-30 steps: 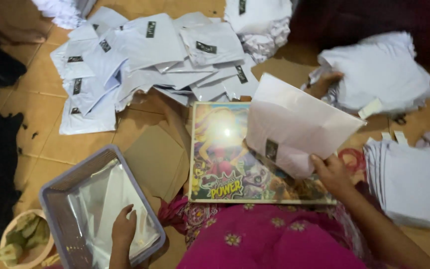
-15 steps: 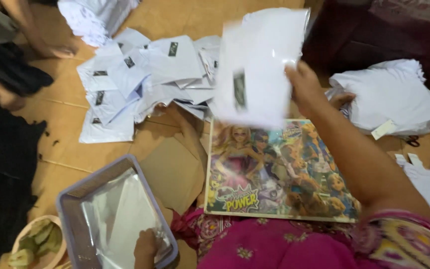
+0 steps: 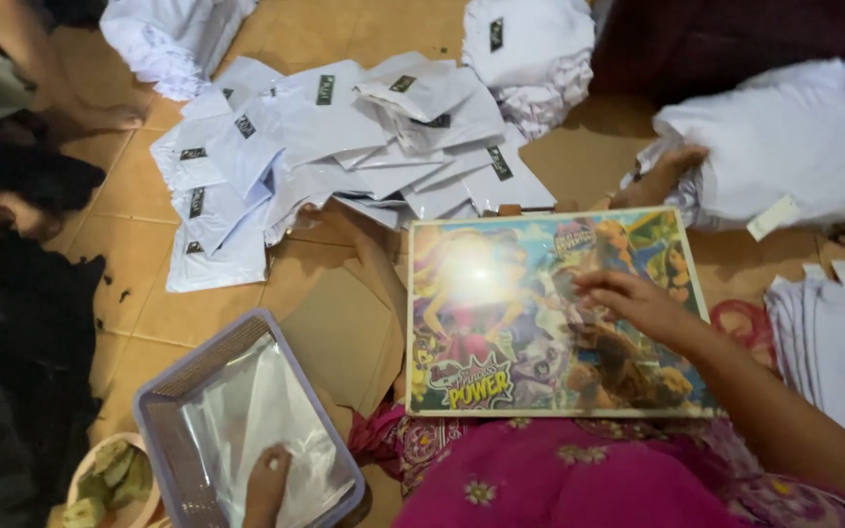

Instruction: The person sits on the floor and repeatedly places folded white t-shirts into clear plastic bags. They smooth the shirts inside the bags and seal them before setting them aside. The process is repeated for multiple shirts.

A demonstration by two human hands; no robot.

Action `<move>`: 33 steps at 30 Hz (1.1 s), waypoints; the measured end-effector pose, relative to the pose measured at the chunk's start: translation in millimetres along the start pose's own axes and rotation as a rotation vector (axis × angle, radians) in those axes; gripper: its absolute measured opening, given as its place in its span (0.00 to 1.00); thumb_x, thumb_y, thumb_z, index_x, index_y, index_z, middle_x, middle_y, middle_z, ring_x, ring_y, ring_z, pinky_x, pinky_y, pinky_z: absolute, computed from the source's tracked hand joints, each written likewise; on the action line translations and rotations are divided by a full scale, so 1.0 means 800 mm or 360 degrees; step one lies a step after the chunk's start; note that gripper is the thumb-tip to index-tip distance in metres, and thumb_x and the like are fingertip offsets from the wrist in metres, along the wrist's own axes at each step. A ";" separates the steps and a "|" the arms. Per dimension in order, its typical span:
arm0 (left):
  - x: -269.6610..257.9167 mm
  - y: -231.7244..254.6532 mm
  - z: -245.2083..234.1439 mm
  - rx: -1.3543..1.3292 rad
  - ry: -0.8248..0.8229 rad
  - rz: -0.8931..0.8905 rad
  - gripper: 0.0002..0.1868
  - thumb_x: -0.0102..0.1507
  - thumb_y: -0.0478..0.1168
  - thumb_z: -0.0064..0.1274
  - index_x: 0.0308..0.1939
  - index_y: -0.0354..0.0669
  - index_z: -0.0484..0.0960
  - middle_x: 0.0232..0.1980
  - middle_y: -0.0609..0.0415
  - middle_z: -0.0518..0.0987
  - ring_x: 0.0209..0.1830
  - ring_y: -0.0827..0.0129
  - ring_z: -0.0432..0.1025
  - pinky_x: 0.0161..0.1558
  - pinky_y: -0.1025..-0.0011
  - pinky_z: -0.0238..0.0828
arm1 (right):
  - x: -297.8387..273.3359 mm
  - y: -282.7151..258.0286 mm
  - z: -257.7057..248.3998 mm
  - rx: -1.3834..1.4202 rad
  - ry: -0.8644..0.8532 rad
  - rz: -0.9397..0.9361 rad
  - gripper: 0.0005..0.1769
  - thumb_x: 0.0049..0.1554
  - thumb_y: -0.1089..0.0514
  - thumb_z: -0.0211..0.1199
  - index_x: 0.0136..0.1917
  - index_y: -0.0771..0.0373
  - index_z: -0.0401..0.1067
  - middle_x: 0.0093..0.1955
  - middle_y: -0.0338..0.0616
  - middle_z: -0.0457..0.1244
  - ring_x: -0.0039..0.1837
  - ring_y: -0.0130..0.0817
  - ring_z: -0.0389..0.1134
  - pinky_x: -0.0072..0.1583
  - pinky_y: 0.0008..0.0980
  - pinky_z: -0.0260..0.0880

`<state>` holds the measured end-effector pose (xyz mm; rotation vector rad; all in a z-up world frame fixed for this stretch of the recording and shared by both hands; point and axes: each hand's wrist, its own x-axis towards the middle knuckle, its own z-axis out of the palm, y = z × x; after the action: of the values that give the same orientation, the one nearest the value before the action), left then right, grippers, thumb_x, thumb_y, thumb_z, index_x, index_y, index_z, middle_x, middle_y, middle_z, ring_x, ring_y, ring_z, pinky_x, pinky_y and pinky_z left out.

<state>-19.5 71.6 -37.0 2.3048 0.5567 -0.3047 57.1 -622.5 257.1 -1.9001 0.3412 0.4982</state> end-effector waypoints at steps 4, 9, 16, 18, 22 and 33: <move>-0.035 0.200 -0.063 -0.0642 -0.0073 0.0066 0.17 0.66 0.42 0.48 0.56 0.42 0.81 0.67 0.52 0.79 0.67 0.66 0.68 0.69 0.65 0.58 | -0.007 0.135 -0.033 0.0342 0.0191 0.0049 0.20 0.64 0.58 0.54 0.68 0.60 0.73 0.64 0.47 0.71 0.64 0.36 0.71 0.60 0.37 0.73; -0.069 0.397 -0.049 -0.0672 -0.0417 0.0727 0.26 0.66 0.37 0.45 0.69 0.35 0.71 0.74 0.45 0.71 0.76 0.62 0.62 0.76 0.64 0.54 | -0.042 0.257 -0.063 0.0326 0.0465 -0.0006 0.19 0.63 0.55 0.58 0.66 0.59 0.75 0.53 0.41 0.72 0.52 0.27 0.71 0.51 0.26 0.68; -0.133 0.587 0.117 0.0062 -0.0715 0.1650 0.10 0.63 0.40 0.52 0.47 0.43 0.78 0.69 0.44 0.74 0.72 0.46 0.64 0.59 0.48 0.67 | -0.128 0.357 -0.098 0.0421 0.1013 0.0111 0.13 0.64 0.54 0.60 0.61 0.54 0.76 0.52 0.42 0.69 0.53 0.33 0.71 0.58 0.31 0.69; -0.140 0.602 0.177 0.0138 -0.0764 0.2008 0.05 0.61 0.37 0.53 0.35 0.37 0.78 0.63 0.34 0.77 0.67 0.30 0.64 0.67 0.37 0.58 | -0.154 0.373 -0.109 0.0290 0.1199 0.0247 0.13 0.63 0.48 0.64 0.60 0.47 0.80 0.56 0.42 0.71 0.59 0.37 0.71 0.61 0.36 0.67; -0.148 0.597 0.262 0.0802 -0.0878 0.1945 0.13 0.62 0.51 0.54 0.39 0.47 0.81 0.69 0.50 0.74 0.74 0.44 0.63 0.67 0.34 0.56 | -0.191 0.468 -0.162 0.0358 0.1408 0.0298 0.16 0.65 0.57 0.60 0.66 0.58 0.76 0.56 0.53 0.70 0.58 0.43 0.72 0.59 0.41 0.71; -0.196 0.581 0.300 0.0578 -0.0442 0.1921 0.12 0.62 0.51 0.56 0.44 0.54 0.75 0.71 0.50 0.73 0.74 0.48 0.63 0.70 0.37 0.46 | -0.191 0.679 -0.291 -0.0582 0.1743 0.0890 0.33 0.64 0.44 0.64 0.77 0.60 0.67 0.68 0.61 0.64 0.68 0.57 0.65 0.66 0.53 0.64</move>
<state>51.1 -442.0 134.7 2.4276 -1.0945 -0.1127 -282.9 -1038.9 -31.9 -2.2823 1.6065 -0.2118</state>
